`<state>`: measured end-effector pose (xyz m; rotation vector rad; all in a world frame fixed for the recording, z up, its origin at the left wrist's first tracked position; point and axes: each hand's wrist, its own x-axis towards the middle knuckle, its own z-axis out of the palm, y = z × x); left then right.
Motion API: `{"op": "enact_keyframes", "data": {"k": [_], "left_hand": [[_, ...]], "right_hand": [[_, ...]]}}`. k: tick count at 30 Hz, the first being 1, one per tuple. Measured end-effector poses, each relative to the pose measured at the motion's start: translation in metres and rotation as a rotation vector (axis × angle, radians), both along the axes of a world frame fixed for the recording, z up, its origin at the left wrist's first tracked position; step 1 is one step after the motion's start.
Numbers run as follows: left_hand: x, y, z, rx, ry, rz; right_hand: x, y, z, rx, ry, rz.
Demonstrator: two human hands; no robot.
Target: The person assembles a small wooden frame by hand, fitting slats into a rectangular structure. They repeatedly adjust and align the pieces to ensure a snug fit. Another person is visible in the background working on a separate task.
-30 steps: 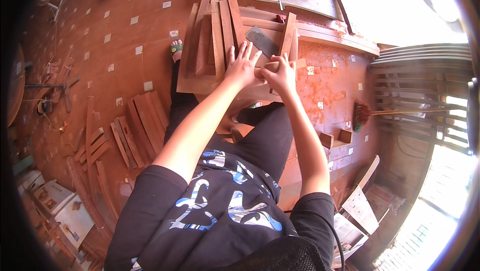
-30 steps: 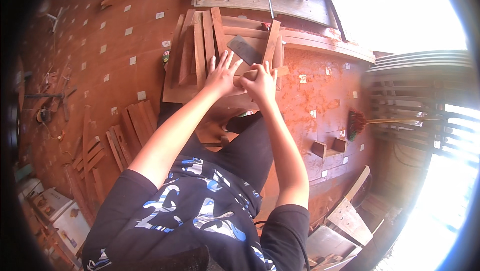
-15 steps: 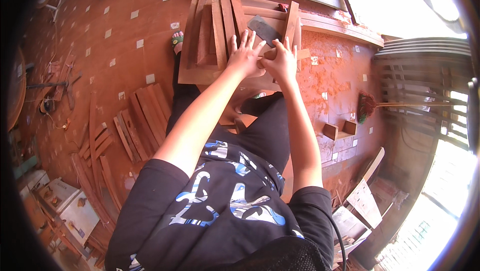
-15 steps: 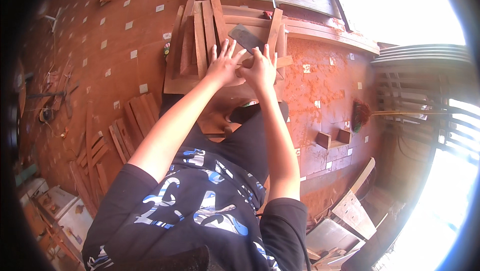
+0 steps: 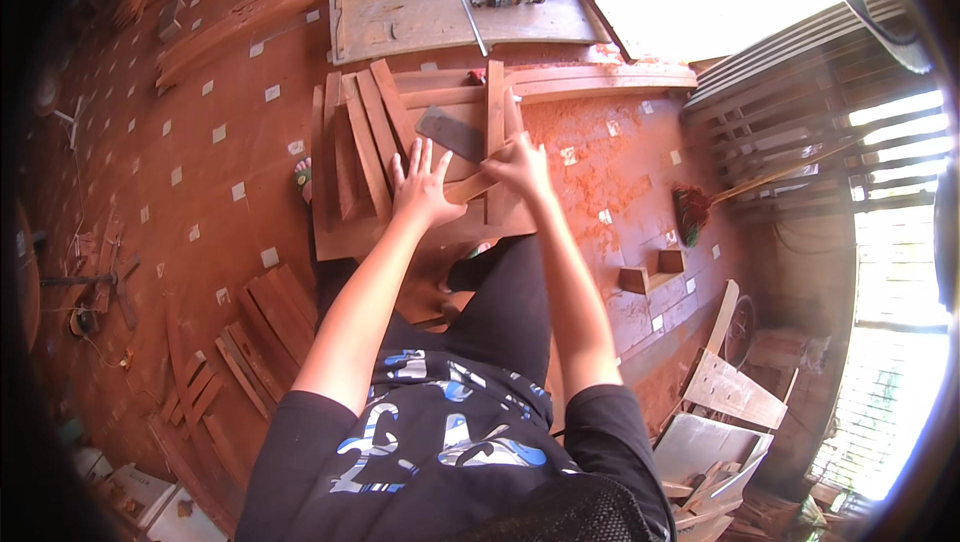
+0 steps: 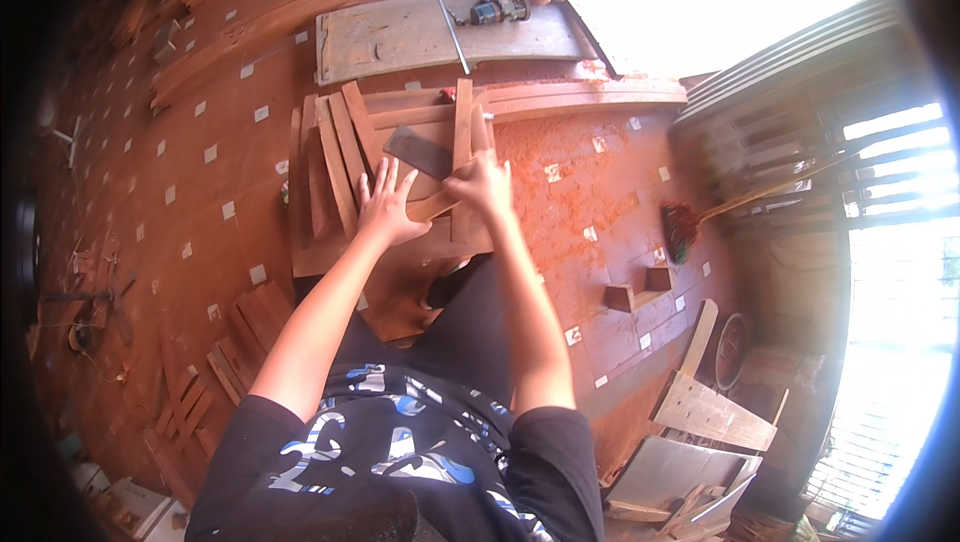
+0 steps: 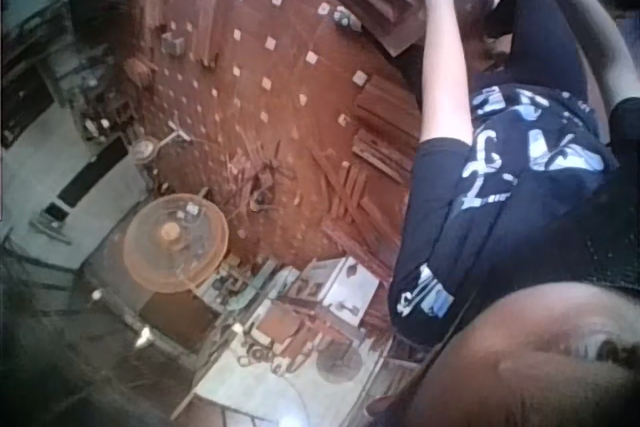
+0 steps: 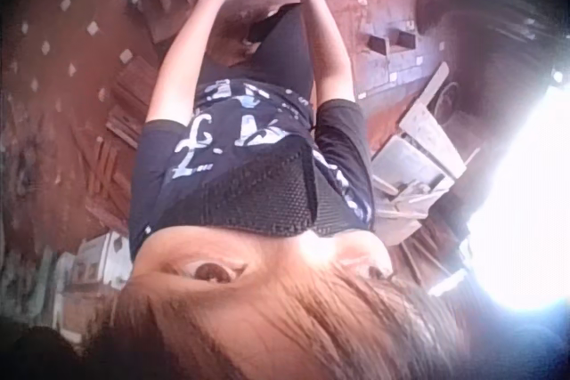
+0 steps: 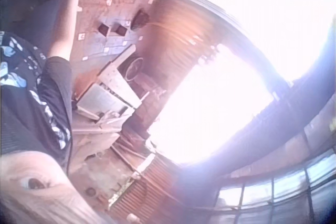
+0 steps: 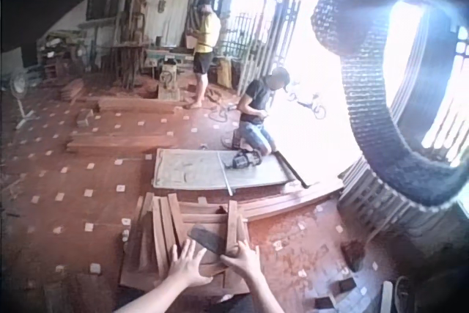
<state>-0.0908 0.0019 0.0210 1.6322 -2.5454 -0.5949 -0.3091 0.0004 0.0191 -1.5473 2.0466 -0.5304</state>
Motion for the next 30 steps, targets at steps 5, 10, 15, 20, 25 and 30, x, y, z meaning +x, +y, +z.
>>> {"op": "enact_keyframes", "data": {"k": [5,10,15,20,25,30], "left_hand": [[0.005,-0.003,-0.019,-0.078,0.085,0.024],[0.005,-0.005,-0.006,-0.027,0.023,0.01],[-0.001,0.002,0.006,0.002,0.01,0.0],[0.0,0.001,0.0,-0.046,0.054,-0.018],[0.021,-0.012,-0.076,-0.527,-0.037,0.043],[0.005,0.001,-0.002,-0.029,0.033,-0.023]], "right_hand": [[0.079,0.029,0.014,-0.365,0.358,0.152],[0.059,0.01,0.026,-0.05,0.243,0.081],[0.007,-0.001,0.028,-0.3,0.249,-0.157],[0.036,0.015,0.021,-0.264,0.164,-0.16],[0.107,0.027,0.02,-0.495,0.184,0.1],[0.041,0.005,0.004,-0.471,0.592,0.01]]}}
